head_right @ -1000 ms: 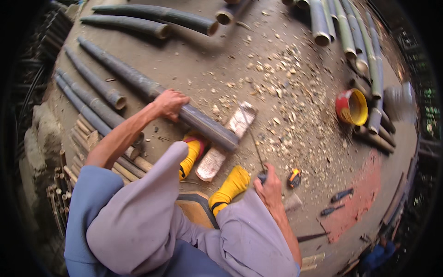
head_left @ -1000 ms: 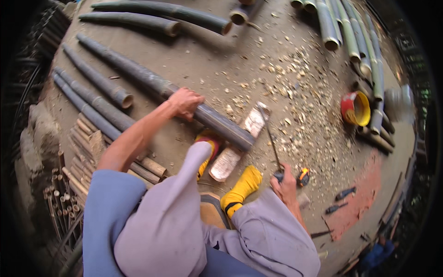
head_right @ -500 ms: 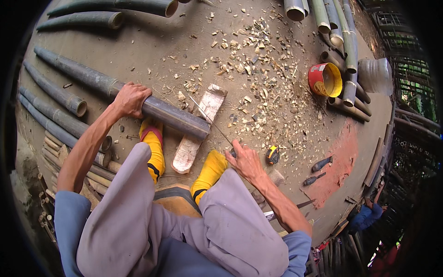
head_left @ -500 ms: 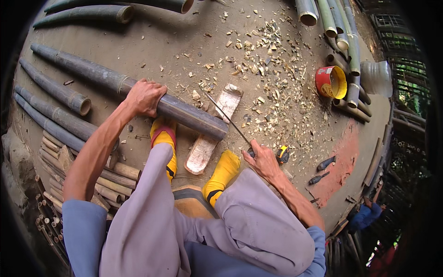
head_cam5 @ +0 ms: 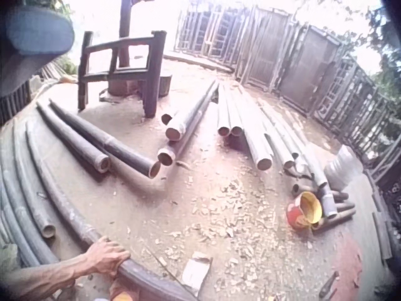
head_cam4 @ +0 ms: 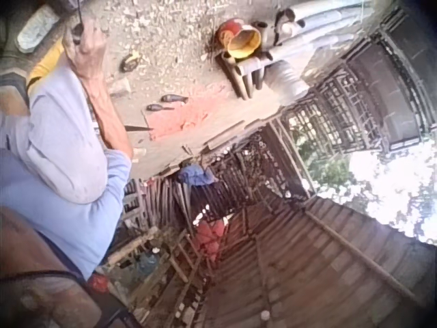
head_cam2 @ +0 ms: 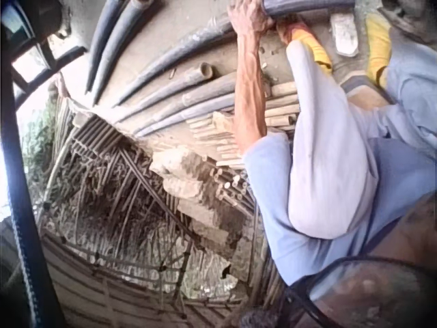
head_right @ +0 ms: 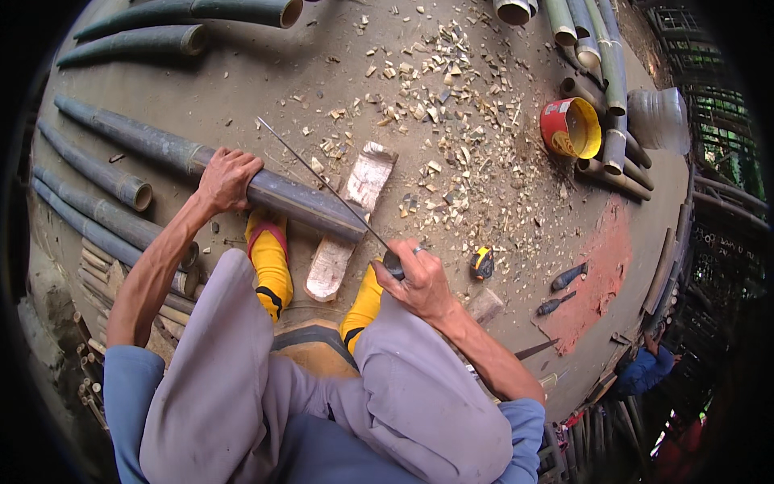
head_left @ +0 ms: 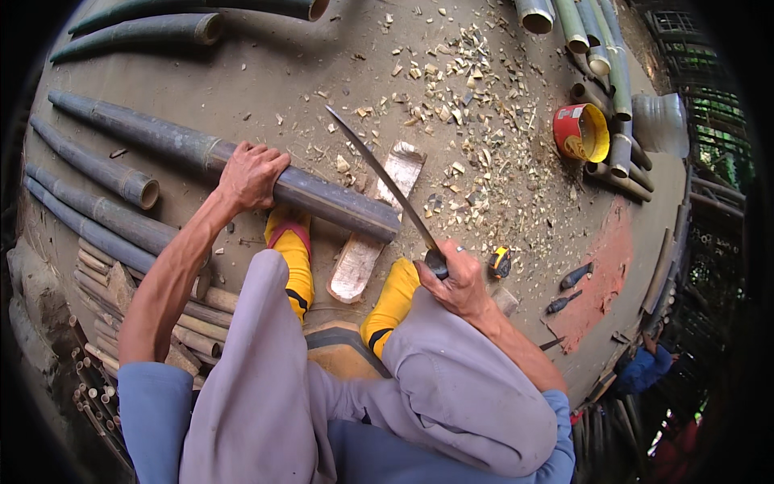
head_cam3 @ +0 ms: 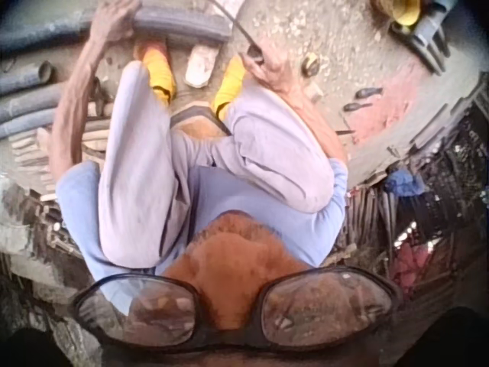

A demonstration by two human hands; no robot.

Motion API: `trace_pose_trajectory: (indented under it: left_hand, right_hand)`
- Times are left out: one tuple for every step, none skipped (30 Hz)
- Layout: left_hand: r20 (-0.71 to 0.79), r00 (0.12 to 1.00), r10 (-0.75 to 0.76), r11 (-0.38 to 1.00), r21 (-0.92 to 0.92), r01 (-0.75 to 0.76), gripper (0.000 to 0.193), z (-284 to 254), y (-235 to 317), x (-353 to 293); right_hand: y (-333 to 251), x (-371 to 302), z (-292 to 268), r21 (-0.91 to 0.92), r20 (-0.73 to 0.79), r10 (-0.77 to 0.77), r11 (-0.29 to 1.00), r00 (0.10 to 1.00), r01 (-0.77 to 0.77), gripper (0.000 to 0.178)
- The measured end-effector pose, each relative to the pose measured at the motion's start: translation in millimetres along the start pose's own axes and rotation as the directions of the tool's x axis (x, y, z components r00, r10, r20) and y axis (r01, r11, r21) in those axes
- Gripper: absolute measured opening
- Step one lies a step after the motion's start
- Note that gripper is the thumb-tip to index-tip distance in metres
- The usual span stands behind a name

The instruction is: The person scrapes the outer layer of a bamboo pole using a metal tool. They move the tool along the length of the pole while holding it between their legs to stabilize it.

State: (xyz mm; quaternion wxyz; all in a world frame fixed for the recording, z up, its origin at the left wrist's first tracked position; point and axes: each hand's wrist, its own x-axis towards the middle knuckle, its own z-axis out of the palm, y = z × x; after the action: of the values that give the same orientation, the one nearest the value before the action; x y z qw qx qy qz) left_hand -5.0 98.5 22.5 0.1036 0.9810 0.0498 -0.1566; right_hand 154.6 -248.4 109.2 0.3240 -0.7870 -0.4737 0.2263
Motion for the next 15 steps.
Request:
trace_pose_trajectory:
  left_hand:
    - [-0.009, 1.0, -0.002, 1.0, 0.009, 0.002, 0.059, 1, -1, 0]
    - [-0.026, 1.0, 0.008, 1.0, 0.025, -0.007, 0.06, -1, -2, 3]
    - [-0.041, 0.999, 0.023, 0.999, 0.032, -0.022, 0.06, -2, -1, 6]
    - [-0.049, 0.998, 0.028, 0.999, 0.024, -0.027, 0.06, -2, 1, 8]
    - [-0.051, 0.998, 0.024, 1.0, 0.017, -0.024, 0.06, 1, 1, 5]
    - [-0.053, 0.999, 0.011, 1.0, 0.015, -0.01, 0.06, 3, 0, 2]
    - [-0.054, 0.999, -0.002, 1.0, 0.013, 0.003, 0.06, 3, -3, 0]
    - [-0.108, 0.994, 0.01, 1.0, 0.021, -0.008, 0.062, 4, -2, -4]
    - [-0.143, 0.99, 0.012, 0.999, 0.036, -0.007, 0.063, 4, -3, -2]
    - [-0.178, 0.984, 0.014, 0.999, 0.05, -0.005, 0.064, 4, -4, -1]
    - [-0.192, 0.981, 0.024, 0.999, 0.046, -0.015, 0.066, 7, 2, -8]
    - [-0.184, 0.983, 0.023, 0.999, 0.043, -0.015, 0.066, 6, 3, -6]
    - [-0.176, 0.984, 0.021, 0.999, 0.041, -0.015, 0.067, 5, 4, -4]
    - [-0.168, 0.986, 0.018, 0.999, 0.037, -0.012, 0.067, 3, 6, -3]
    - [-0.165, 0.986, 0.015, 0.999, 0.033, -0.009, 0.067, 4, 6, -4]
  right_hand:
    - [11, -1, 5, -0.059, 0.056, 0.009, 0.998, 0.998, -0.006, 0.027]
    - [31, -7, 14, -0.125, 0.096, 0.023, 0.992, 0.995, -0.011, 0.027]
    - [50, -14, 20, -0.194, 0.139, 0.051, 0.981, 0.989, -0.023, 0.027]
    - [69, -12, 23, -0.279, 0.302, 0.403, 0.904, 0.864, -0.324, 0.029]
    - [64, -12, 19, -0.231, 0.305, 0.39, 0.915, 0.869, -0.33, 0.029]
    - [53, -7, 10, -0.177, 0.311, 0.366, 0.929, 0.877, -0.325, 0.029]
    - [46, -1, 5, -0.122, 0.316, 0.343, 0.939, 0.885, -0.32, 0.03]
    - [37, -4, 6, -0.067, 0.241, 0.269, 0.963, 0.933, -0.261, 0.03]
    - [28, 4, 6, -0.015, 0.143, 0.183, 0.983, 0.973, -0.182, 0.03]
    - [14, 10, 5, 0.03, 0.04, 0.095, 0.995, 0.995, -0.097, 0.03]
    - [3, 5, 4, 0.07, -0.053, 0.036, 0.997, 0.998, -0.032, 0.031]
    - [14, -2, 7, 0.059, -0.018, 0.005, 0.998, 1.0, -0.004, 0.031]
    - [38, -8, 15, -0.06, 0.109, 0.107, 0.993, 0.988, -0.101, 0.031]
    - [66, -11, 21, -0.187, 0.222, 0.219, 0.966, 0.95, -0.179, 0.031]
    - [74, -4, 23, -0.313, 0.319, 0.329, 0.922, 0.889, -0.229, 0.031]
